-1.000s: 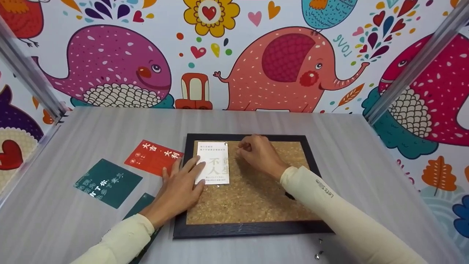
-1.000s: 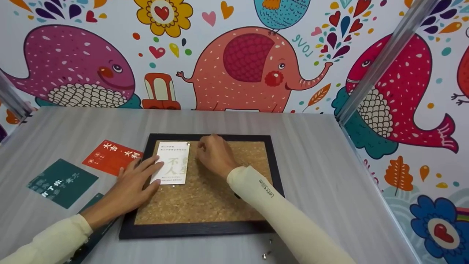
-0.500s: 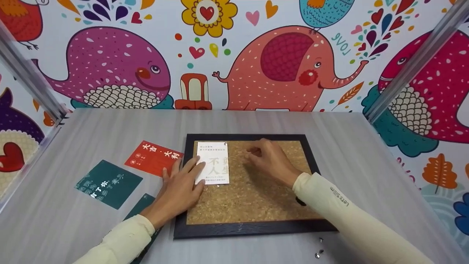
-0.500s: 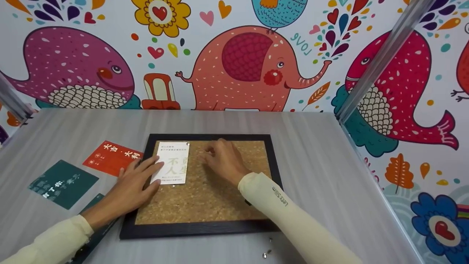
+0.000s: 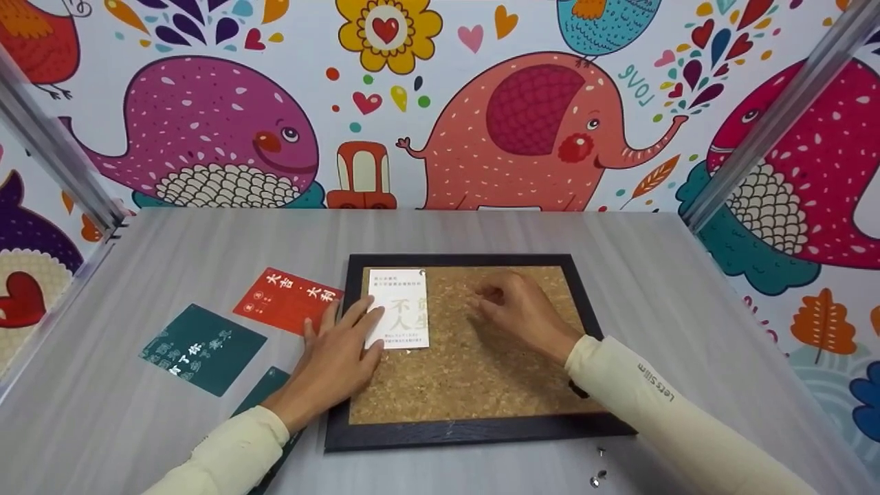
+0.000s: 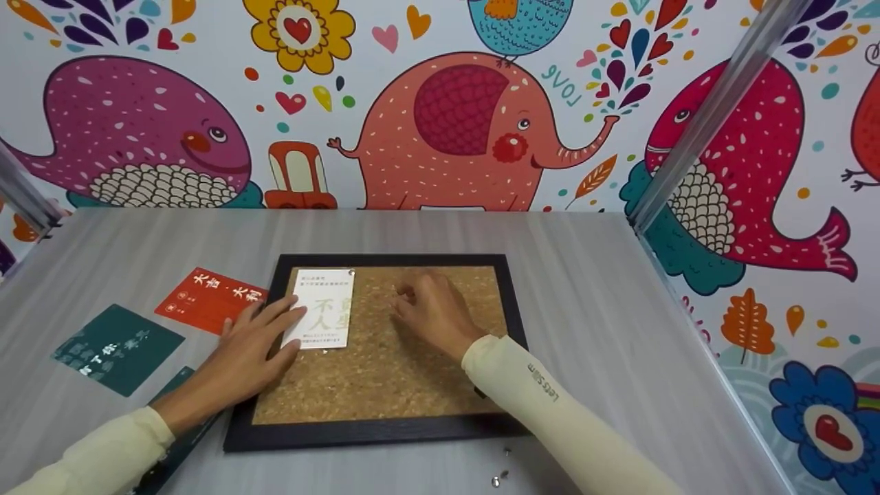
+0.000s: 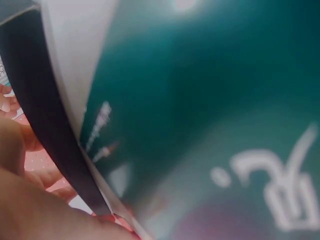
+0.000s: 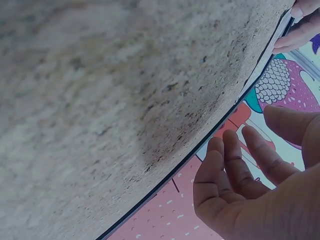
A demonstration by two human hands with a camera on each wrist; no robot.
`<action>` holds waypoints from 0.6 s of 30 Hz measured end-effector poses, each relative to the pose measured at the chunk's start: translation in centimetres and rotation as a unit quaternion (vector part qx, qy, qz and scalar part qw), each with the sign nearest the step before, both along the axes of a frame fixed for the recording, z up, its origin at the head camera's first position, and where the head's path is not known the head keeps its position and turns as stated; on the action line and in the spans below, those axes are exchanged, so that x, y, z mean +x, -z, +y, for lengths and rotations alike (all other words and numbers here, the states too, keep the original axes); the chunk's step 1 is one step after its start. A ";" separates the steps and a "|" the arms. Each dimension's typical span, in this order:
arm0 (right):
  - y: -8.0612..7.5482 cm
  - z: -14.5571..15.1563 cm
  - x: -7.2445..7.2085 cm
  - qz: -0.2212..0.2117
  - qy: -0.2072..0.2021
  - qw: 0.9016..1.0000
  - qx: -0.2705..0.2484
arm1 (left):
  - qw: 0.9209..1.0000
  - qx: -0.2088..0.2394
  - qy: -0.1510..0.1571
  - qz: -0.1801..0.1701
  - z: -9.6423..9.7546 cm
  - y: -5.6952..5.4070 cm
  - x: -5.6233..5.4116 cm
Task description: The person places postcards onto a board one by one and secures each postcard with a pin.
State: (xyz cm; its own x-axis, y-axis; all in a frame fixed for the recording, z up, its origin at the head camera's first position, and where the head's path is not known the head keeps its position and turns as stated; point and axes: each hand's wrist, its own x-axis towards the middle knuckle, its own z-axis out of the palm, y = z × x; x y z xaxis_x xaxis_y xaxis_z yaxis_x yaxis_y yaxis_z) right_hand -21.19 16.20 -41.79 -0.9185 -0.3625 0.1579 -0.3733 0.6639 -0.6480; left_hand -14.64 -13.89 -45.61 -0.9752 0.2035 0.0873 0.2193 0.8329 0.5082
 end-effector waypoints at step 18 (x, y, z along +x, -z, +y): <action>0.1 1.9 1.6 -0.019 0.028 0.999 0.019 | 1.000 0.009 0.000 -0.004 -0.1 0.0 0.1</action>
